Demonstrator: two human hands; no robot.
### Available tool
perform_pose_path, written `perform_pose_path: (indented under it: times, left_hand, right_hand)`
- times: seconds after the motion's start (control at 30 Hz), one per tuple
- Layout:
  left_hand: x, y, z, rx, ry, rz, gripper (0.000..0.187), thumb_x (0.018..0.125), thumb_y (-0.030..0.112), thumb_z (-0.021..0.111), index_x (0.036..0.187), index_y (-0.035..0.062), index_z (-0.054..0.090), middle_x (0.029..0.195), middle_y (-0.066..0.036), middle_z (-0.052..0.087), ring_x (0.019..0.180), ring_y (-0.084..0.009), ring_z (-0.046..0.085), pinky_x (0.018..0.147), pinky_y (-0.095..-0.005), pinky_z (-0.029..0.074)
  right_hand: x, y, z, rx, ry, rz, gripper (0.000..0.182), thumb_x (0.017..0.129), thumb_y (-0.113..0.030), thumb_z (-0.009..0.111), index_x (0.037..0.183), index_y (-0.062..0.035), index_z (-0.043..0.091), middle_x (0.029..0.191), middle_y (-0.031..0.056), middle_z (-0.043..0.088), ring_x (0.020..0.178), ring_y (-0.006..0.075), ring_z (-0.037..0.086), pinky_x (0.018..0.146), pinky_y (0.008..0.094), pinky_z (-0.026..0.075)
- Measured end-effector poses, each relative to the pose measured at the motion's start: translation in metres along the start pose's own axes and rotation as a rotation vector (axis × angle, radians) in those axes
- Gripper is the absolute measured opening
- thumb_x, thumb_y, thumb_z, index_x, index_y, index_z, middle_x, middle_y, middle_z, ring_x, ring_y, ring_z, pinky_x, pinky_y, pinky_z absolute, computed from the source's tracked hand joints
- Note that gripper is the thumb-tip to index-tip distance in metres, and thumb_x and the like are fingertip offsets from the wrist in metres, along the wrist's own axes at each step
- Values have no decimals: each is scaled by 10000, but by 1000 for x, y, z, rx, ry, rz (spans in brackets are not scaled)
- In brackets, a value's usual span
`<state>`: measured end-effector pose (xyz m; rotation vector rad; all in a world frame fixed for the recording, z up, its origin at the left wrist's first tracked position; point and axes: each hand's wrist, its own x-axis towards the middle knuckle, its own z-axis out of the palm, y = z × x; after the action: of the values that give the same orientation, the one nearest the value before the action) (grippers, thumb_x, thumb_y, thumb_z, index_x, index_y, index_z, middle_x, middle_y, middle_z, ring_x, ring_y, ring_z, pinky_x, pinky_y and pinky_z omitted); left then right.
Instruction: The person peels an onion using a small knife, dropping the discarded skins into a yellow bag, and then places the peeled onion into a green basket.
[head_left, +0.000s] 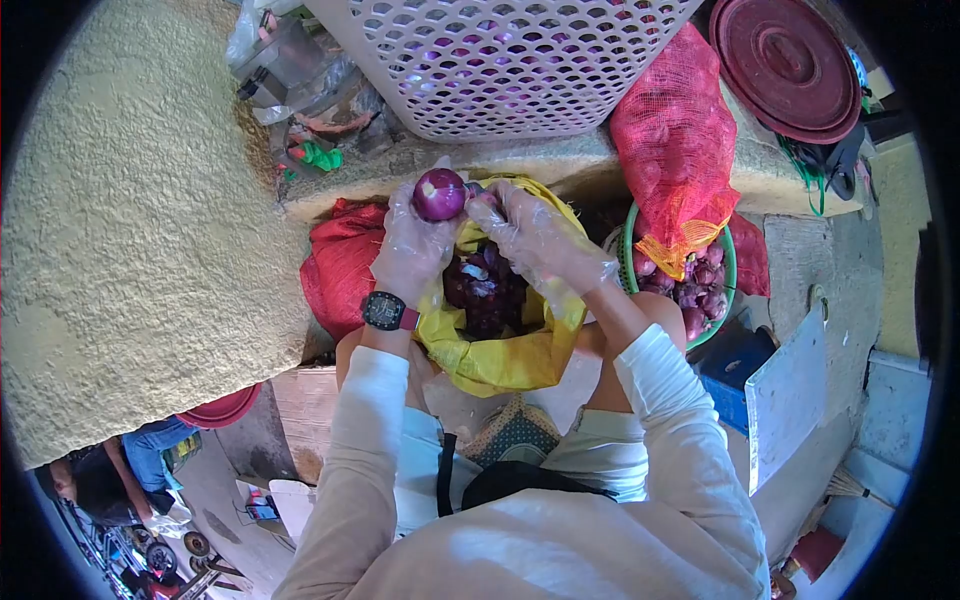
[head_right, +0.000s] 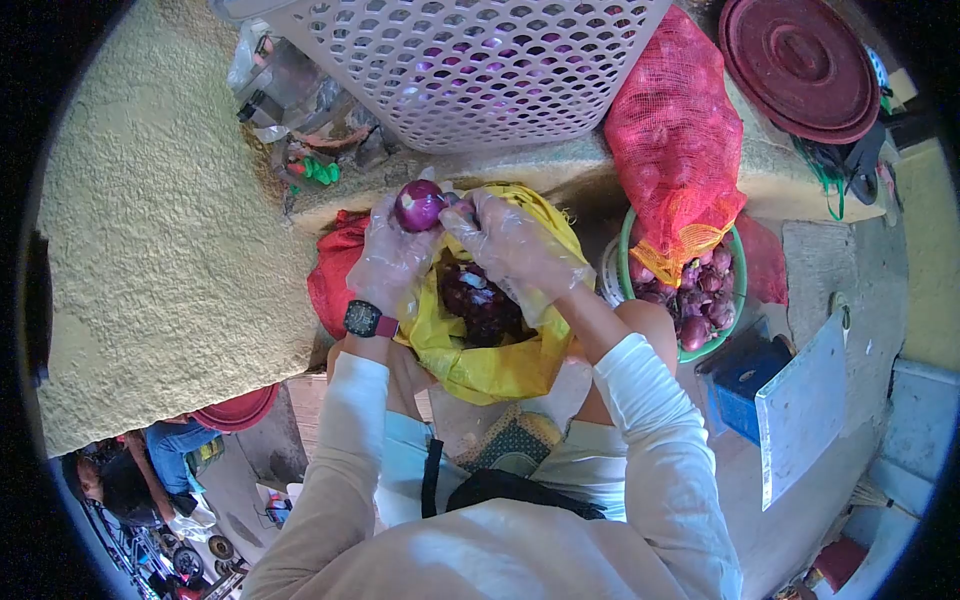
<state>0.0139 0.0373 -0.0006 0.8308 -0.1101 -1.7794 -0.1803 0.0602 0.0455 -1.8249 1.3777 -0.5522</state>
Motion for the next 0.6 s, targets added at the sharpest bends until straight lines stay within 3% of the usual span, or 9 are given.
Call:
perform_pose_path:
  times: [0.07,0.1,0.17,0.37,0.6]
  left_hand:
    - [-1,0,3,-42,14,22,518,1083,337,447,1444,-32,488,1411,-254,570,1275,-407,578,1137,-557,460]
    - [0,1,0,-41,14,22,518,1083,337,447,1444,-32,488,1411,-254,570,1275,-407,578,1137,-557,460]
    - [1,2,-7,-74,-134,-3,507,1106,356,403,1450,-4,502,1389,-235,572,1289,-387,582,1098,-537,501]
    - [-2,-2,0,-63,-82,50,558,1118,436,411,1470,8,485,1453,-236,530,1325,-389,548,1128,-581,463]
    - [-3,-1,1,-61,-82,38,531,1128,403,399,1480,13,472,1458,-229,529,1319,-379,544,1128,-582,465]
  right_hand:
    - [-2,-4,3,166,-71,108,556,1059,-522,531,1225,2,612,890,174,678,784,264,653,761,405,512]
    - [-2,-5,4,166,-71,108,556,1059,-522,531,1225,2,612,890,174,678,784,264,653,761,405,512]
    - [-4,-5,7,178,-56,47,561,1066,-518,524,1256,3,607,847,124,656,732,194,610,718,376,504]
    - [-4,-9,6,200,-85,68,536,1073,-496,523,1268,-4,608,848,124,654,730,191,602,708,369,500]
    - [-2,-6,8,176,-96,48,540,1076,-496,517,1254,6,608,875,131,656,764,209,594,747,377,504]
